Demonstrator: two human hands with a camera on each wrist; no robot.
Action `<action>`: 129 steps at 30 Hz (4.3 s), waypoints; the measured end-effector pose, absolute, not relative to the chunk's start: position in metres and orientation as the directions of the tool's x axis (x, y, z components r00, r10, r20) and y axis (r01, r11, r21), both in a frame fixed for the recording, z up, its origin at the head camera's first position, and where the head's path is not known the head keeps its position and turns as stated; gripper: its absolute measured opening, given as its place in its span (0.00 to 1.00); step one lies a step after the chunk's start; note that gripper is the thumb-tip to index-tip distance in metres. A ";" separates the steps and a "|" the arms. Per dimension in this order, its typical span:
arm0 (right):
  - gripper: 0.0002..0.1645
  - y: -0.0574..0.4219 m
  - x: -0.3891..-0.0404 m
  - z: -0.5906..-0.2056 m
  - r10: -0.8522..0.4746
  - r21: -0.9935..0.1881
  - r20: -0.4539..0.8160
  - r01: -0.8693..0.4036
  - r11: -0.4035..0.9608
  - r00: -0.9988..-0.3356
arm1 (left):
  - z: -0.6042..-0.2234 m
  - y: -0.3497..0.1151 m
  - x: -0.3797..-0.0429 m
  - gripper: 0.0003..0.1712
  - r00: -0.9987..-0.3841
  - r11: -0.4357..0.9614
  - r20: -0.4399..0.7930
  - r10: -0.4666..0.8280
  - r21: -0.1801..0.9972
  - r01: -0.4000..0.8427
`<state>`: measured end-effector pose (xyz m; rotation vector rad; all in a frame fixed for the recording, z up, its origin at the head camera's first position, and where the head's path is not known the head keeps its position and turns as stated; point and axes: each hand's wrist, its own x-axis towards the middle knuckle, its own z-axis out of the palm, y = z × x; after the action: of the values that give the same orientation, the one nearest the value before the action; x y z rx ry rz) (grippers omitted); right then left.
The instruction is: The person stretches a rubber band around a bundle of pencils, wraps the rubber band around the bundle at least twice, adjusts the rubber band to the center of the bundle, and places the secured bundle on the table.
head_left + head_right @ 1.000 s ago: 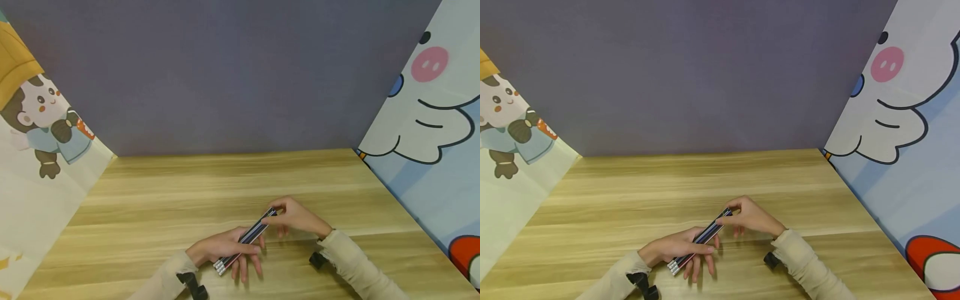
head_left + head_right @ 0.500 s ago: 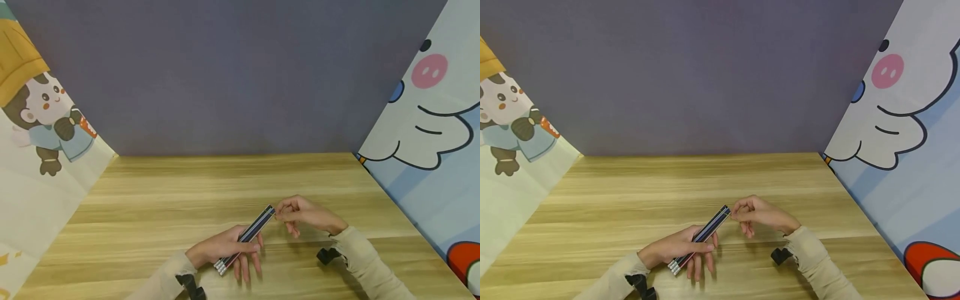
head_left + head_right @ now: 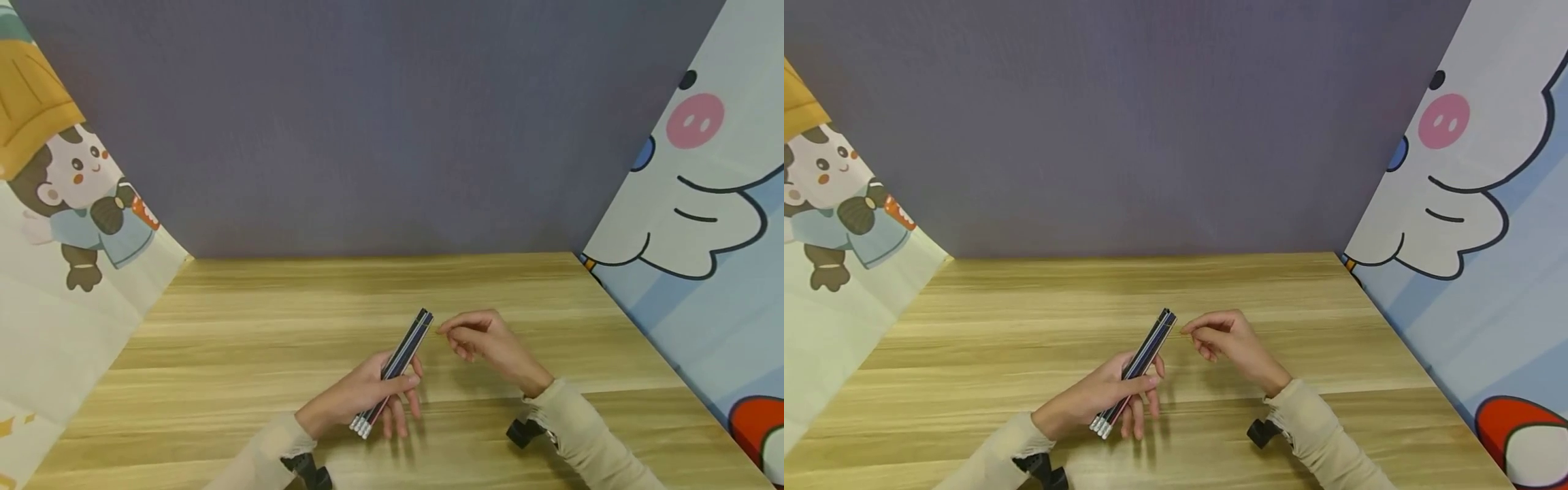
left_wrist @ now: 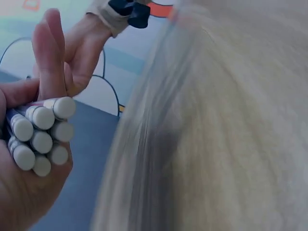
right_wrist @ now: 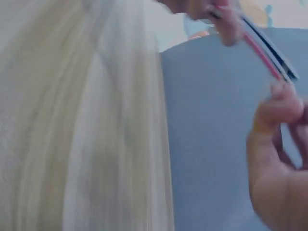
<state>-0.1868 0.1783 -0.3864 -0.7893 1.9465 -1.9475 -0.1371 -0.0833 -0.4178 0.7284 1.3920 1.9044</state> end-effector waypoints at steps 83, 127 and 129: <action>0.09 0.157 -0.148 -0.359 -0.606 -0.916 0.317 -0.401 0.004 -0.729 | -0.375 -0.093 -0.128 0.18 -0.799 0.218 0.070 0.597 0.944 0.246; 0.23 0.129 -0.114 -0.367 -0.660 0.186 0.431 -0.656 0.732 -0.615 | -0.379 -0.075 -0.091 0.31 -0.888 0.852 0.121 0.444 0.250 0.460; 0.23 0.131 -0.113 -0.364 -0.675 0.143 0.475 -0.707 0.693 -0.565 | -0.376 -0.079 -0.094 0.32 -0.891 0.854 0.113 0.440 0.255 0.454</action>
<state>-0.1126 0.1305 -0.3636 -1.4766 3.3428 -0.1193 -0.0942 -0.0793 -0.3764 0.7413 3.0733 0.4432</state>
